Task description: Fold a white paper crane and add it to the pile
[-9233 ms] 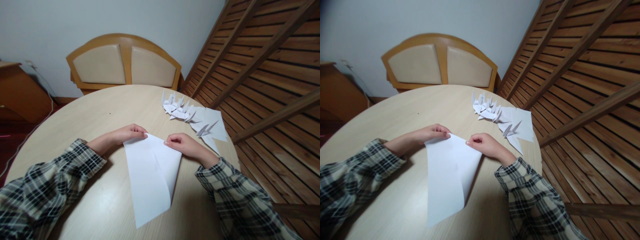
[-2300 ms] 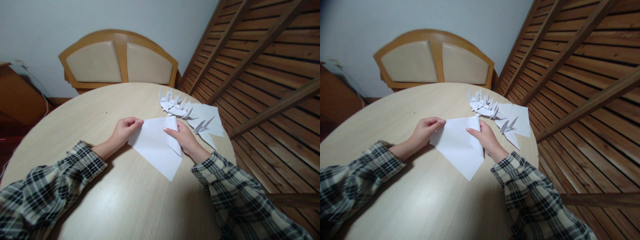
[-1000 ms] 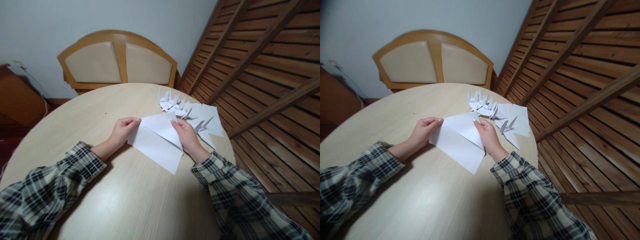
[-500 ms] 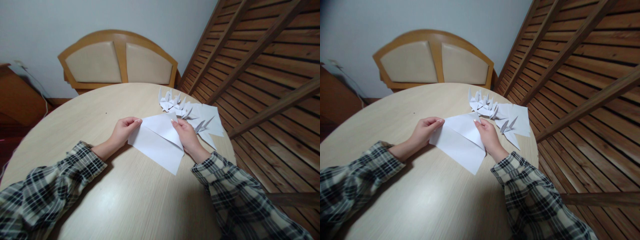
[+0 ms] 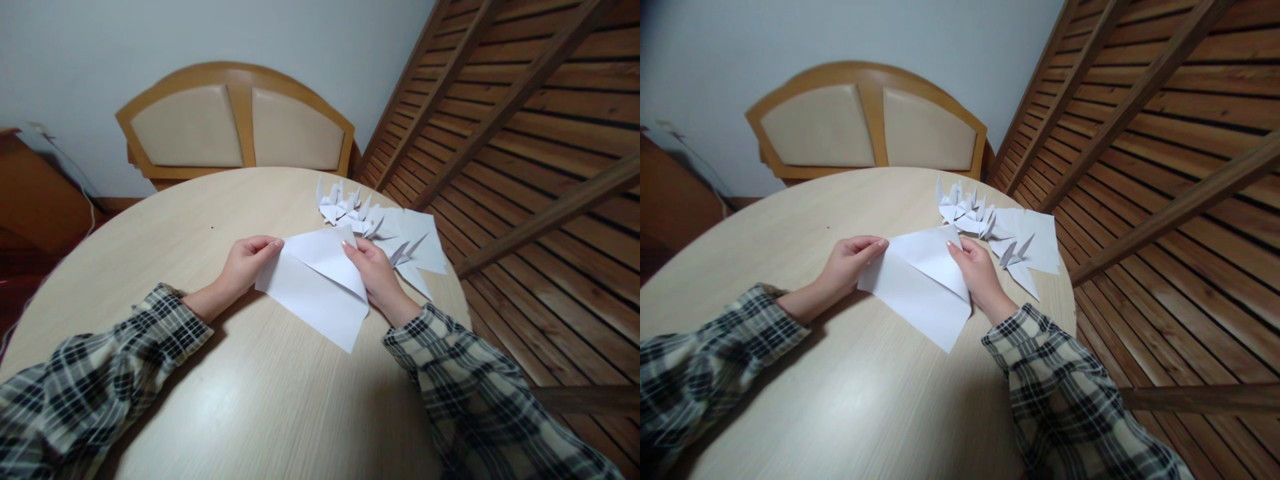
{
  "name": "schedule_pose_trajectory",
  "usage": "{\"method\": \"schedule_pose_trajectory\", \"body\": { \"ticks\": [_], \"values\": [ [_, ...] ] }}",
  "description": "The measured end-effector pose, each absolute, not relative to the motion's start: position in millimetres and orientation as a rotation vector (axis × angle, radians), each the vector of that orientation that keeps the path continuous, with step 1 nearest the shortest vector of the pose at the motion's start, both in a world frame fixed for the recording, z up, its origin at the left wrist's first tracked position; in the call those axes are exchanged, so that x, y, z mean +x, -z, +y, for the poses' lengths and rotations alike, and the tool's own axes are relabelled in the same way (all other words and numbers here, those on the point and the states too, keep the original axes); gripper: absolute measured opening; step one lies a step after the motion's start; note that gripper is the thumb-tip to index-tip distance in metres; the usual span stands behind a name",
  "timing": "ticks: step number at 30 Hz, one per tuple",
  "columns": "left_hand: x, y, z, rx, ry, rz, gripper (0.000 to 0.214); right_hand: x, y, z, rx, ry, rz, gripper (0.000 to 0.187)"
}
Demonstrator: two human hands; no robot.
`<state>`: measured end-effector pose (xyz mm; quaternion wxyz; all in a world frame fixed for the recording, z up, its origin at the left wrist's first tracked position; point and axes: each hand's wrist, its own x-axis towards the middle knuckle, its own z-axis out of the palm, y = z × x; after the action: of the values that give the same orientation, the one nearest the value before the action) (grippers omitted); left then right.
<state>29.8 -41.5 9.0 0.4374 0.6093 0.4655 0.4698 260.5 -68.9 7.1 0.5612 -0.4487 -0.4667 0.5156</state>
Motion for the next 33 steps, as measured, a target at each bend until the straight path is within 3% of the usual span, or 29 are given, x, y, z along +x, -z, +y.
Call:
{"method": "schedule_pose_trajectory", "body": {
  "ticks": [5, 20, 33],
  "values": [
    [30.4, -9.6, -44.4, 1.621, -1.13, 1.156, 0.025, 260.2, -10.4, -71.6, -0.98, -1.341, -1.074, 0.03],
    [35.3, -15.8, -49.8, 1.719, -1.146, 1.128, 0.024, 258.9, -10.7, -69.3, -1.088, -1.183, -1.078, 0.028],
    [34.4, -12.4, -47.2, 1.71, -1.18, 1.14, 0.024, 259.5, -12.3, -69.3, -1.01, -1.217, -1.03, 0.04]
  ]
}}
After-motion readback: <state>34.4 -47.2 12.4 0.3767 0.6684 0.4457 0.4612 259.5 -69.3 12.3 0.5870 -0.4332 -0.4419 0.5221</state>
